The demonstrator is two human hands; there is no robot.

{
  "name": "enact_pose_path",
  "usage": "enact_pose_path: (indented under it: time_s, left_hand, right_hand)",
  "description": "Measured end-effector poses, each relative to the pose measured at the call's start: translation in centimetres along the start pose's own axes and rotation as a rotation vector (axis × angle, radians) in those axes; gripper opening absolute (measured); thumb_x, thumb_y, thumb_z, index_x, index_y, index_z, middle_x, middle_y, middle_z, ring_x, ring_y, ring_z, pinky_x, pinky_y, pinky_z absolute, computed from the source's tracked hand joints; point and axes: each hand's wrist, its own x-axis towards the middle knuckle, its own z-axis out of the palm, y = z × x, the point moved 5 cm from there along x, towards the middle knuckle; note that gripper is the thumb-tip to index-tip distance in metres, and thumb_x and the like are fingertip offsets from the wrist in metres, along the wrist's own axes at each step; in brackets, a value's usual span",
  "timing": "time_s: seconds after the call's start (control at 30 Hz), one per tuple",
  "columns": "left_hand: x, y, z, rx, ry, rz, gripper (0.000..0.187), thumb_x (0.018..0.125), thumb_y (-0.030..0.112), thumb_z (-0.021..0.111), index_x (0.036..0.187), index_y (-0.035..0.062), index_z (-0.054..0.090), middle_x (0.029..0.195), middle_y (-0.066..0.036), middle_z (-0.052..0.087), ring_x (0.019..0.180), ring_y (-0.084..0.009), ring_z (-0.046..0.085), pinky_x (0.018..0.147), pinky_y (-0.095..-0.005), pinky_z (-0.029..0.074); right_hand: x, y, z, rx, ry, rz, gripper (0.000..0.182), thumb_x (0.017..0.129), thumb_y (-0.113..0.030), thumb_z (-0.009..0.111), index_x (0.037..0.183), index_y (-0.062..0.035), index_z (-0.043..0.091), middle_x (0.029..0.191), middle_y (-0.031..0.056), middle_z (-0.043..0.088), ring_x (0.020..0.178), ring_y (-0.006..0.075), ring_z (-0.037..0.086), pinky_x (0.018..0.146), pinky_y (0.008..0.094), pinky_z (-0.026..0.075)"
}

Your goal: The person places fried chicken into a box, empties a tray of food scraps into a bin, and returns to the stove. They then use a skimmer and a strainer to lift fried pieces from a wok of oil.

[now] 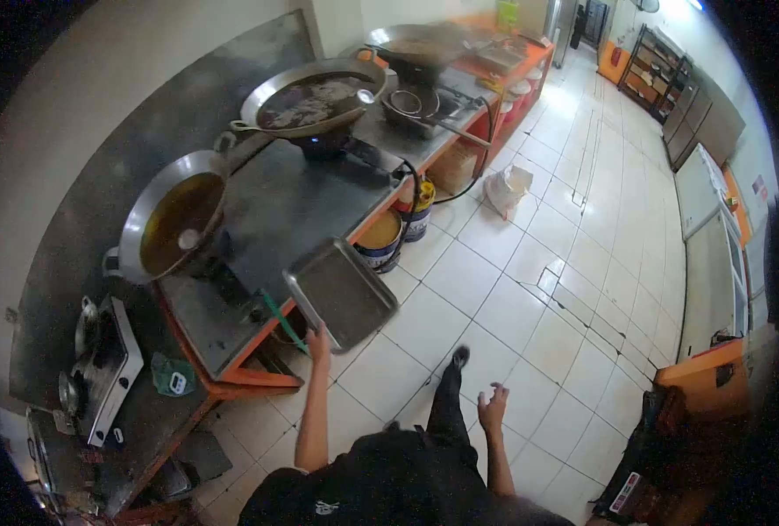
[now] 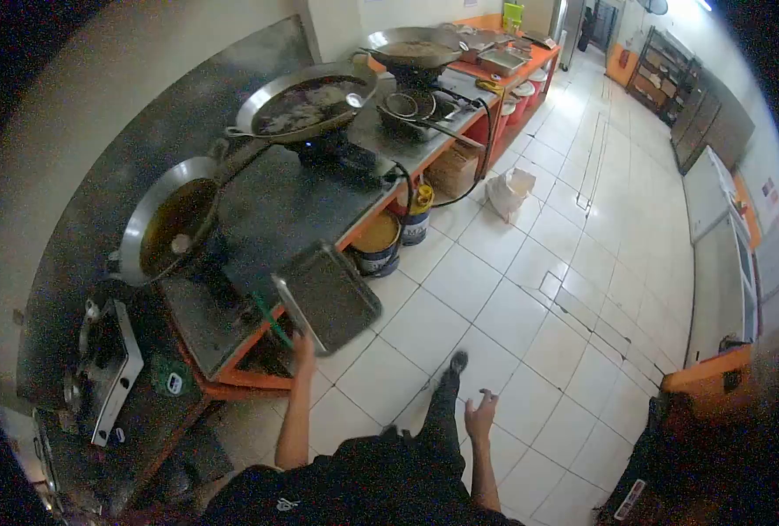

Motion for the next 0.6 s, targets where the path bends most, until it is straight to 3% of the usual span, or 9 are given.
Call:
enact_pose_path:
  time_s: [0.03,0.1,0.17,0.27,0.3,0.37,0.5,0.53,0.6]
  left_hand:
    - [1.3,2.1,0.4,0.169,0.111,-0.070,0.062,0.086,0.039,0.046,0.128,-0.0047,0.030,0.130,-0.020,0.036,0.120,-0.0315,0.034,0.097,-0.0362,0.028]
    - [5.1,5.2,2.4,-0.002,0.095,0.012,0.068,0.084,0.044,0.046,0.129,-0.0050,0.029,0.135,-0.021,0.029,0.124,-0.0326,0.029,0.099,-0.0382,0.025]
    - [9.3,4.7,3.9,0.159,0.209,-0.066,0.069,0.084,0.044,0.047,0.129,-0.0056,0.028,0.135,-0.021,0.029,0.125,-0.0325,0.028,0.100,-0.0386,0.025]
    - [9.1,10.8,6.8,-0.096,0.059,-0.274,0.073,0.085,0.048,0.045,0.136,0.0059,0.015,0.143,-0.013,0.007,0.130,-0.0299,0.014,0.103,-0.0452,0.018]
    - [11.0,10.3,6.9,-0.073,0.157,-0.293,0.074,0.084,0.048,0.045,0.135,0.0030,0.016,0.142,-0.015,0.012,0.128,-0.0311,0.018,0.102,-0.0436,0.020]
    - [14.2,6.0,6.6,-0.019,0.361,-0.353,0.075,0.084,0.048,0.045,0.133,-0.0028,0.019,0.139,-0.019,0.020,0.125,-0.0333,0.026,0.101,-0.0406,0.025]
    - [14.6,9.7,8.6,-0.061,0.413,-0.335,0.071,0.085,0.047,0.043,0.133,-0.0010,0.021,0.139,-0.019,0.017,0.126,-0.0357,0.023,0.100,-0.0455,0.026]
    - [15.9,9.0,8.0,0.077,0.376,-0.377,0.075,0.085,0.050,0.042,0.138,0.0093,0.009,0.144,-0.010,0.001,0.132,-0.0288,0.006,0.102,-0.0487,0.021]
    - [18.1,8.1,7.4,0.225,0.526,-0.357,0.066,0.085,0.047,0.045,0.131,0.0030,0.027,0.135,-0.017,0.023,0.123,-0.0329,0.024,0.098,-0.0469,0.028]
  right_hand:
    - [1.6,4.4,0.5,0.001,-0.075,0.147,0.035,0.072,-0.013,0.058,0.103,0.0002,0.046,0.093,0.0194,0.044,0.084,0.0342,0.046,0.076,0.0419,0.039]
    - [5.3,12.4,1.3,-0.049,-0.103,0.216,0.033,0.073,-0.015,0.058,0.099,-0.0004,0.044,0.092,0.0216,0.042,0.082,0.0354,0.046,0.073,0.0429,0.040]
    - [10.3,18.1,1.0,-0.162,-0.118,0.212,0.032,0.070,-0.016,0.061,0.096,-0.0033,0.046,0.082,0.0168,0.046,0.078,0.0293,0.046,0.069,0.0395,0.040]
    - [21.7,21.9,-0.4,-0.189,-0.195,0.114,0.028,0.071,-0.016,0.060,0.093,-0.0047,0.047,0.071,0.0151,0.049,0.077,0.0312,0.046,0.069,0.0427,0.039]
    - [26.1,22.2,-0.3,-0.270,-0.120,-0.100,0.025,0.072,-0.016,0.059,0.092,-0.0039,0.048,0.073,0.0177,0.051,0.075,0.0336,0.048,0.066,0.0434,0.040]
    - [36.5,17.9,-1.4,-0.186,-0.172,-0.126,0.026,0.073,-0.014,0.057,0.095,-0.0054,0.046,0.080,0.0215,0.050,0.080,0.0364,0.047,0.069,0.0443,0.039]
    - [57.4,5.7,-0.2,-0.125,-0.198,-0.327,0.023,0.076,-0.013,0.056,0.094,-0.0024,0.047,0.082,0.0207,0.049,0.076,0.0351,0.048,0.065,0.0429,0.040]
    - [61.2,1.3,0.1,-0.068,-0.167,-0.392,0.021,0.076,-0.012,0.057,0.092,-0.0020,0.048,0.078,0.0195,0.049,0.073,0.0342,0.048,0.063,0.0428,0.040]
    - [68.1,-5.3,2.1,0.044,-0.190,-0.462,0.019,0.075,-0.010,0.057,0.091,-0.0015,0.049,0.081,0.0192,0.052,0.077,0.0332,0.051,0.066,0.0397,0.041]
